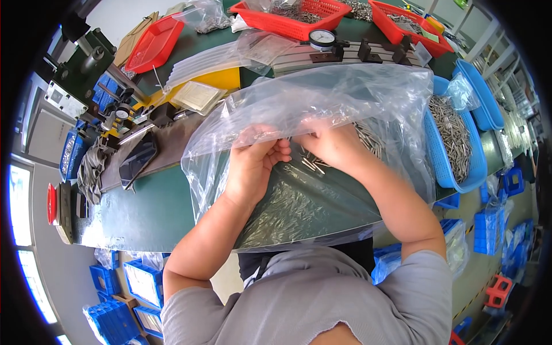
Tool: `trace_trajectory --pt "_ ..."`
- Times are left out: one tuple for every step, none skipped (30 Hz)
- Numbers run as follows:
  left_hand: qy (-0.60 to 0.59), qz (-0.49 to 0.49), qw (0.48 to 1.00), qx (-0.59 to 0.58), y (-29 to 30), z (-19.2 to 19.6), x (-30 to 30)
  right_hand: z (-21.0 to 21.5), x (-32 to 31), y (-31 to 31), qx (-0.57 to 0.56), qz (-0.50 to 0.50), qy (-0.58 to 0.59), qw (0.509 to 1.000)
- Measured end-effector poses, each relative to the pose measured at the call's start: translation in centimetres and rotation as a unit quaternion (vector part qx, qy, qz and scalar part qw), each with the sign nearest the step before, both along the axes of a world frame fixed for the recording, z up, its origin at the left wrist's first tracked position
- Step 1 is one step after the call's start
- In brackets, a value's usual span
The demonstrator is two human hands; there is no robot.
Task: Sorting and inspecting small metal pins at a workbench in a manufacturing environment.
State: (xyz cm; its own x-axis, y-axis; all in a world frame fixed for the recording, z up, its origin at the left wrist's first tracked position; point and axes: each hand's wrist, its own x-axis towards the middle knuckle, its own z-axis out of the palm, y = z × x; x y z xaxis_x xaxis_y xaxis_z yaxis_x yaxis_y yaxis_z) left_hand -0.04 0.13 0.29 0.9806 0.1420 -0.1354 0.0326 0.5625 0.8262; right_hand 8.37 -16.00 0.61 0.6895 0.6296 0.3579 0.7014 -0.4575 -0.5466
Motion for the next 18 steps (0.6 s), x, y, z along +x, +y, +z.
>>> trace_trajectory --pt "0.005 -0.001 1.0 0.0 0.0 -0.1 0.0 -0.1 -0.2 0.1 -0.001 0.0 0.0 1.0" --pt "0.009 -0.003 1.0 0.0 -0.1 -0.1 0.1 -0.2 -0.3 0.3 -0.016 -0.013 -0.04 0.999" --pt "0.009 -0.003 1.0 0.0 -0.1 -0.1 0.0 -0.2 -0.4 0.4 -0.03 -0.025 -0.08 0.996" --pt "0.008 -0.003 1.0 0.0 -0.1 0.0 0.0 -0.3 -0.5 0.6 -0.03 -0.026 -0.08 0.996" --pt "0.006 -0.003 1.0 0.001 -0.1 0.0 0.0 -0.4 -0.4 0.7 -0.053 -0.022 -0.071 0.996" --pt "0.005 -0.004 1.0 0.001 -0.1 0.0 0.0 -0.5 -0.3 0.8 -0.076 -0.019 -0.064 0.995" --pt "0.007 -0.005 1.0 0.002 -0.1 -0.1 0.1 -0.8 -0.1 0.7 -0.076 -0.02 -0.065 0.995" --pt "0.009 -0.006 1.0 0.002 -0.1 -0.1 0.1 -1.1 0.1 0.6 -0.057 -0.015 -0.076 0.995" --pt "0.008 -0.006 1.0 0.003 -0.2 -0.1 0.1 -1.3 0.3 0.5 -0.039 -0.01 -0.087 0.995" --pt "0.013 -0.012 1.0 0.001 -0.2 0.0 0.1 -1.2 0.6 0.3 -0.039 -0.01 -0.087 0.995" --pt "0.017 -0.019 1.0 -0.001 -0.3 0.0 0.1 -0.9 0.9 0.0 0.041 -0.008 0.057 0.997" --pt "0.017 -0.018 1.0 -0.001 -0.3 0.0 0.1 -0.4 1.1 -0.4 0.119 -0.005 0.2 0.972" --pt "0.023 -0.036 0.999 -0.008 -0.3 -0.1 0.1 0.4 1.1 -0.8 0.163 0.007 0.332 0.929" --pt "0.029 -0.055 0.998 -0.014 -0.3 -0.2 0.1 1.0 0.9 -0.9 0.162 0.008 0.332 0.929" --pt "0.029 -0.056 0.998 -0.014 -0.3 -0.2 0.2 1.4 0.6 -1.0 0.217 0.034 0.427 0.877" --pt "0.033 -0.065 0.997 -0.021 -0.3 -0.2 0.1 1.5 0.4 -1.1 0.268 0.061 0.515 0.812" --pt "0.037 -0.074 0.996 -0.027 -0.3 -0.2 0.2 1.5 0.3 -0.9 0.269 0.06 0.515 0.812" --pt "0.038 -0.074 0.996 -0.027 -0.3 -0.2 0.1 1.4 0.1 -0.6 0.262 0.059 0.504 0.821"
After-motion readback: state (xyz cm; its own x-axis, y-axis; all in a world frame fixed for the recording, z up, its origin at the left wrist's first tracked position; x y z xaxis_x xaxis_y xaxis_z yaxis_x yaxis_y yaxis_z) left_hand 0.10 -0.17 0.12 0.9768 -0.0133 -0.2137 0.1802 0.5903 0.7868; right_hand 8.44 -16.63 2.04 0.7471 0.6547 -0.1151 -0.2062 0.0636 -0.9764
